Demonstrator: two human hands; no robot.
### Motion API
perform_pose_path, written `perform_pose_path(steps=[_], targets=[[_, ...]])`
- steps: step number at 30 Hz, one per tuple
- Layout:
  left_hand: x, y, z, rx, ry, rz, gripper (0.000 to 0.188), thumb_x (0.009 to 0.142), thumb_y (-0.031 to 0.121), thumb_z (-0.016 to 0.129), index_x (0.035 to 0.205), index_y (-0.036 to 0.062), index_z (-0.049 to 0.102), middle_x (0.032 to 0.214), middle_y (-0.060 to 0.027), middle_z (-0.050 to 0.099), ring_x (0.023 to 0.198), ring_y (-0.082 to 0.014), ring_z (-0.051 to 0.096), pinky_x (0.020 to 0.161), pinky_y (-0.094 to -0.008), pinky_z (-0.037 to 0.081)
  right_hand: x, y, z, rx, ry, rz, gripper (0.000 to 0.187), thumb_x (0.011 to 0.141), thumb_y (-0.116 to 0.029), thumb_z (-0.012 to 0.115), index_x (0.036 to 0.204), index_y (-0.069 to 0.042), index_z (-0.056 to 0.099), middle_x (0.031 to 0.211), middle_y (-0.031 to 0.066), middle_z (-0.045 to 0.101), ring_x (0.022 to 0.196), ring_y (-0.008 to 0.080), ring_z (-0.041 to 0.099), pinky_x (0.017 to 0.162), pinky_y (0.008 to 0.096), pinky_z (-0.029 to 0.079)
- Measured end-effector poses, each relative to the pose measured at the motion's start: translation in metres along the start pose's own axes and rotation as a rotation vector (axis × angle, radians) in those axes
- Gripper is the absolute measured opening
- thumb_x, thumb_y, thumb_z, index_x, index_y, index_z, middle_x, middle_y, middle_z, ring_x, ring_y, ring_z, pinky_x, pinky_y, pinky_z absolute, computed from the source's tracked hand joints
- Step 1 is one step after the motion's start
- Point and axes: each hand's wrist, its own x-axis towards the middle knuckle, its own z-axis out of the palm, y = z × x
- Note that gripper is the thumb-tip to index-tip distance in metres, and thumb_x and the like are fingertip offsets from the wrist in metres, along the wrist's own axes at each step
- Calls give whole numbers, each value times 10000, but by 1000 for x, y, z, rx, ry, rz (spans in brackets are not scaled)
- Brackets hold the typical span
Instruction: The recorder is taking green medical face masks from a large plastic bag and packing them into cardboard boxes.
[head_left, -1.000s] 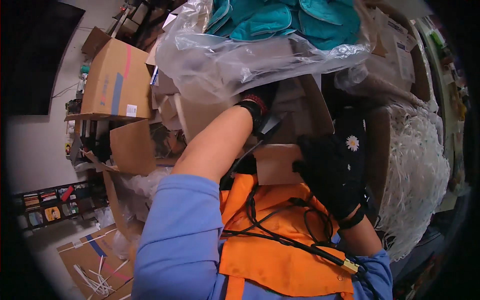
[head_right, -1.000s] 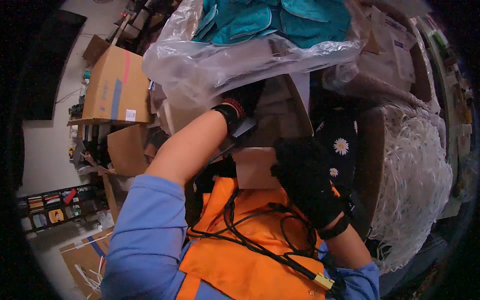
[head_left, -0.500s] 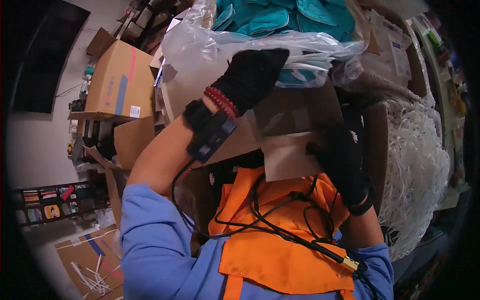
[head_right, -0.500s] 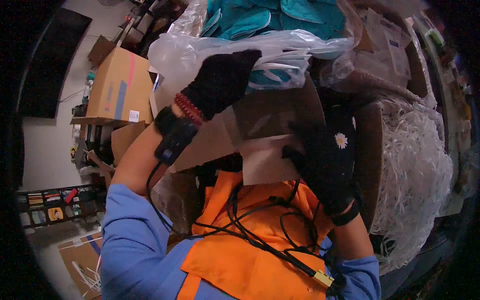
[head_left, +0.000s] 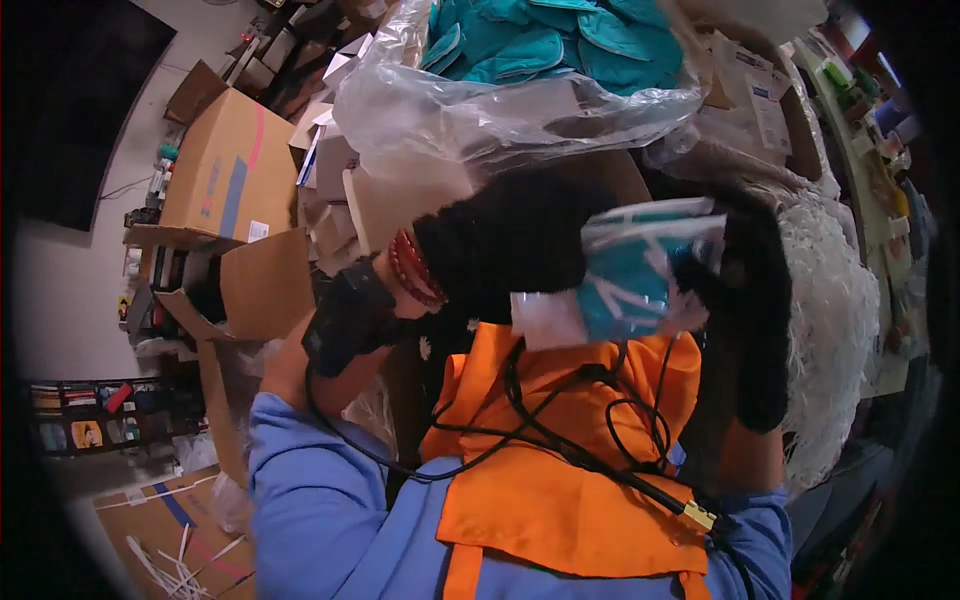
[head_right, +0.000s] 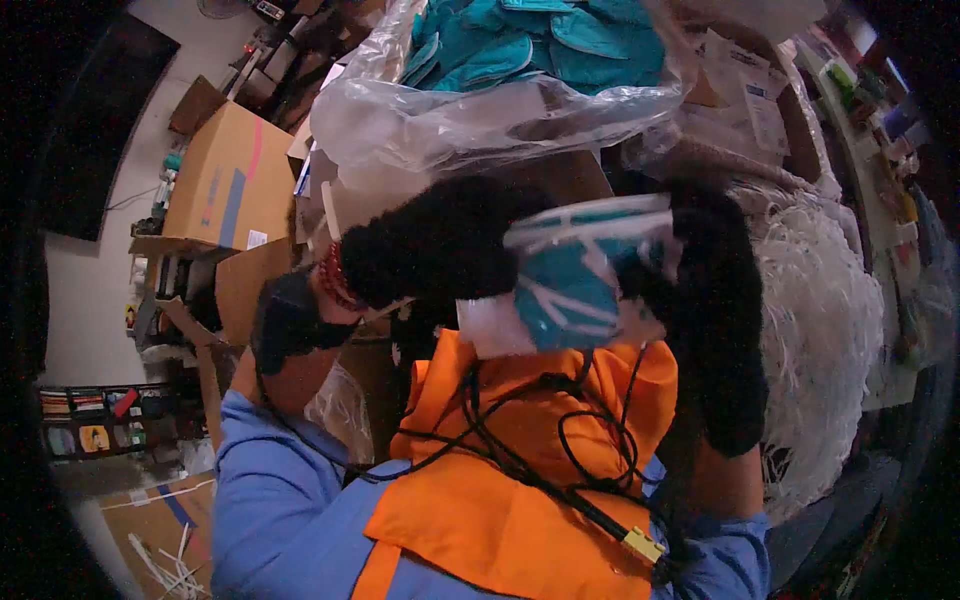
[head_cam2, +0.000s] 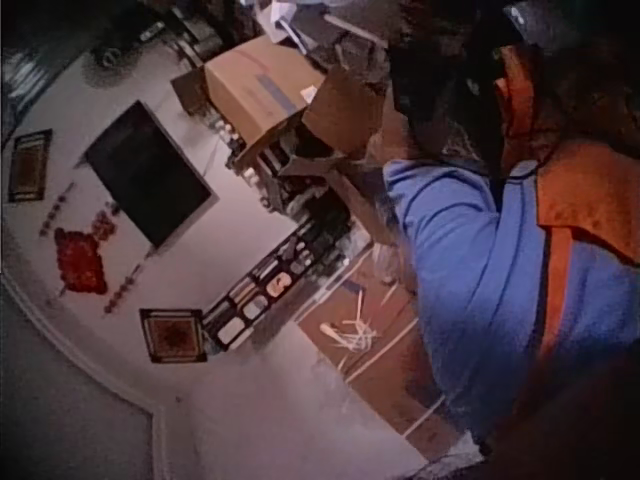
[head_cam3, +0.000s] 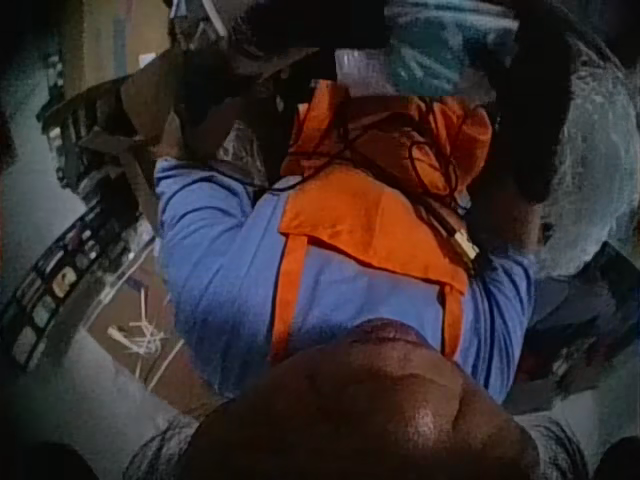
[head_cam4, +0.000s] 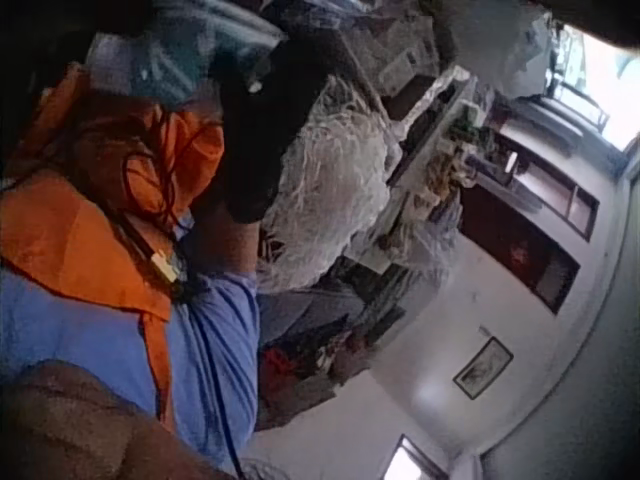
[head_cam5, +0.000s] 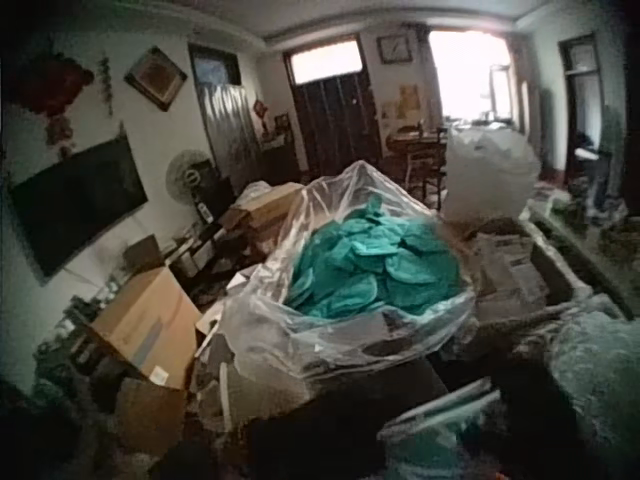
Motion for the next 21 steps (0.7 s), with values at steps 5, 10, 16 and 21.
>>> perform_pose_path(steps=[5, 10, 16, 21], targets=[[-25, -3, 44, -384, 101, -154, 396, 769, 220, 685, 1110, 35, 610, 1049, -169, 643, 926, -304, 642, 819, -383, 510, -51, -9, 17, 488, -38, 376, 419, 760, -74, 697, 1160, -76, 570, 1139, 84, 600, 1050, 188, 564, 860, 307, 473], [-52, -13, 32, -119, 531, -103, 317, 819, 225, 683, 1084, 61, 627, 1052, -132, 632, 954, -278, 630, 828, -359, 502, -71, -2, 16, 636, 115, 452, 341, 796, -87, 669, 1128, -65, 593, 1002, 70, 654, 908, 184, 623, 806, 300, 498], [-81, 21, 42, 50, 438, -190, 321, 779, 270, 739, 1023, 82, 651, 981, -115, 631, 933, -276, 616, 816, -355, 500, -76, -16, 16, 468, 83, 473, 273, 798, -110, 675, 1053, -35, 613, 901, 83, 655, 825, 146, 620, 741, 274, 500], [-75, 20, 53, 265, 575, 25, 358, 759, 324, 747, 1012, 87, 657, 991, -103, 629, 991, -308, 575, 894, -424, 443, -87, -11, 12, 642, 103, 486, 213, 841, -155, 645, 1017, -38, 615, 888, 58, 643, 797, 125, 595, 691, 263, 482]])
